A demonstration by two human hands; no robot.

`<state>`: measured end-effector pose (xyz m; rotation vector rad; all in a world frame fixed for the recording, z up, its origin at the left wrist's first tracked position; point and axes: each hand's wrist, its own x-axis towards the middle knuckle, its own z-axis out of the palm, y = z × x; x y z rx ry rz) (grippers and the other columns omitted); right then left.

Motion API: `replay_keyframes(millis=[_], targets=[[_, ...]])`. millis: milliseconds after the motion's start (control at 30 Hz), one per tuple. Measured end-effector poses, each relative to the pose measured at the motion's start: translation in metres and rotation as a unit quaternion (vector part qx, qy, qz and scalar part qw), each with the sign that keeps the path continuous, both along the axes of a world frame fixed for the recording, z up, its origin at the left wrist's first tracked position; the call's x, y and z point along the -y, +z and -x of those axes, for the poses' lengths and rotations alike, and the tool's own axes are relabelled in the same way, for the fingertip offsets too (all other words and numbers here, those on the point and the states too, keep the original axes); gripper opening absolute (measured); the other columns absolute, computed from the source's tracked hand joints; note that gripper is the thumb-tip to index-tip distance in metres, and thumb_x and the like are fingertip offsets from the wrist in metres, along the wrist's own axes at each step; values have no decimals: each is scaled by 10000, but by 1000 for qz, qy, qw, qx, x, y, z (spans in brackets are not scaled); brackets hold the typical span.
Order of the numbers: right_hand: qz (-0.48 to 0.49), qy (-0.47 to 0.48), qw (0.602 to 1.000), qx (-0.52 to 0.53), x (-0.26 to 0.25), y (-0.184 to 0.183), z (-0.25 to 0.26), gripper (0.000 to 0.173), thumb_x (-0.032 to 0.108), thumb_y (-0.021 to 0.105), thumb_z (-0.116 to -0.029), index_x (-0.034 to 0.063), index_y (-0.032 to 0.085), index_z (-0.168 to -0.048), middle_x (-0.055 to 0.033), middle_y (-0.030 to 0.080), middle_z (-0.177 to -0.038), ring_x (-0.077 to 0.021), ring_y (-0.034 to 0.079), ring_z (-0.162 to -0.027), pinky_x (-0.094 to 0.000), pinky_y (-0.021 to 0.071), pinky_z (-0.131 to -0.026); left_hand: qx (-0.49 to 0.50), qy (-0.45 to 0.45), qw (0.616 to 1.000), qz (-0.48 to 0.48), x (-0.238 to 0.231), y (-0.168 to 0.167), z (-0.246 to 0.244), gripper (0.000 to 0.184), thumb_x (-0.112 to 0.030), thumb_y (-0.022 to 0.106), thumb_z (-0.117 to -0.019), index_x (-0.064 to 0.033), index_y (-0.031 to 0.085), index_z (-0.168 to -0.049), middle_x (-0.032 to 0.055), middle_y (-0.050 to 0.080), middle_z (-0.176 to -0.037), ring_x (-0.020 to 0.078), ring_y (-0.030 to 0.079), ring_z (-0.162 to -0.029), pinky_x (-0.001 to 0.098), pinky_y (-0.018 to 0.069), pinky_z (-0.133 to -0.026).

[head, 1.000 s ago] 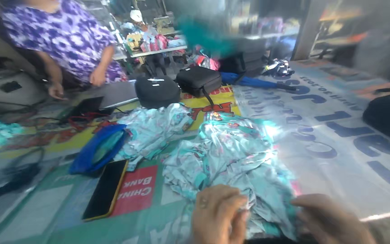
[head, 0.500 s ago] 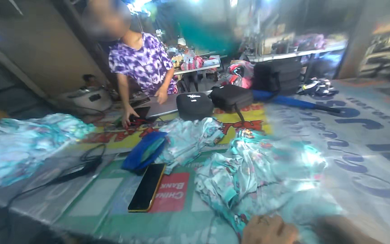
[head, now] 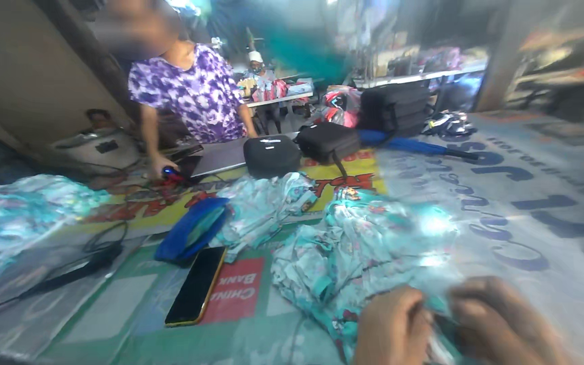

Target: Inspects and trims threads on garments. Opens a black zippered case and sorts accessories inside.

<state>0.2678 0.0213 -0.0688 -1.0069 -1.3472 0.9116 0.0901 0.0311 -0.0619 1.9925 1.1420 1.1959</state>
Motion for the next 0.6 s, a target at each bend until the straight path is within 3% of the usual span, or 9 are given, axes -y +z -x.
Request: replay_keyframes(millis=[100, 200, 300, 367, 433, 533, 600], targets=[[-10, -23, 999, -24, -3, 0, 7, 134, 192, 562, -1016, 117, 604, -1118, 120, 633, -843, 31, 521, -583, -171, 457, -499, 182, -35, 979, 87, -7, 6, 18, 192, -19, 540, -985, 28, 691, -1093, 30, 695, -924, 22, 650, -787, 198, 561, -715], [-29, -13, 999, 14, -3, 1, 17, 260, 323, 609, -1005, 90, 624, -1121, 103, 655, -891, 55, 553, -628, -153, 490, -532, 275, -44, 952, 127, -9, 7, 26, 193, -4, 532, -986, 2, 695, -1089, -1, 704, -953, 31, 665, -852, 212, 571, -778], [-44, 6, 998, 35, -3, -1, 32, 532, 499, 729, -889, 67, 598, -1170, 79, 653, -930, 69, 560, -660, -135, 505, -560, 317, -63, 938, 129, -8, 4, 28, 199, -17, 524, -996, -22, 699, -1090, -7, 705, -946, 36, 667, -839, 216, 574, -762], [-50, 8, 998, 41, 0, -1, 40, 610, 516, 776, -840, 49, 585, -1181, 55, 663, -966, 68, 565, -669, -130, 512, -570, 320, -78, 937, 117, -6, 2, 28, 189, -35, 535, -1010, -30, 701, -1100, -7, 705, -961, 33, 668, -834, 212, 578, -755], [-54, 7, 998, 44, 3, 0, 46, 573, 448, 807, -830, 50, 582, -1175, 48, 673, -994, 72, 580, -690, -118, 520, -585, 318, -89, 938, 103, -4, 0, 30, 168, -76, 566, -1015, -53, 712, -1096, -23, 701, -984, 19, 661, -857, 200, 572, -774], [-82, -11, 996, 35, 6, -2, 50, 481, 328, 813, -859, 71, 557, -1175, 47, 664, -1014, 73, 586, -690, -108, 525, -581, 328, -89, 936, 90, -3, -4, 31, 174, -49, 574, -998, -52, 720, -1093, -14, 702, -997, 22, 660, -873, 201, 570, -790], [-114, -22, 993, 25, 7, -2, 50, 485, 396, 778, -890, 114, 532, -1199, 71, 639, -1004, 75, 585, -732, -103, 528, -615, 338, -85, 934, 85, -2, -6, 31, 171, -22, 584, -981, -38, 716, -1088, -1, 715, -991, 36, 674, -882, 213, 576, -802]])
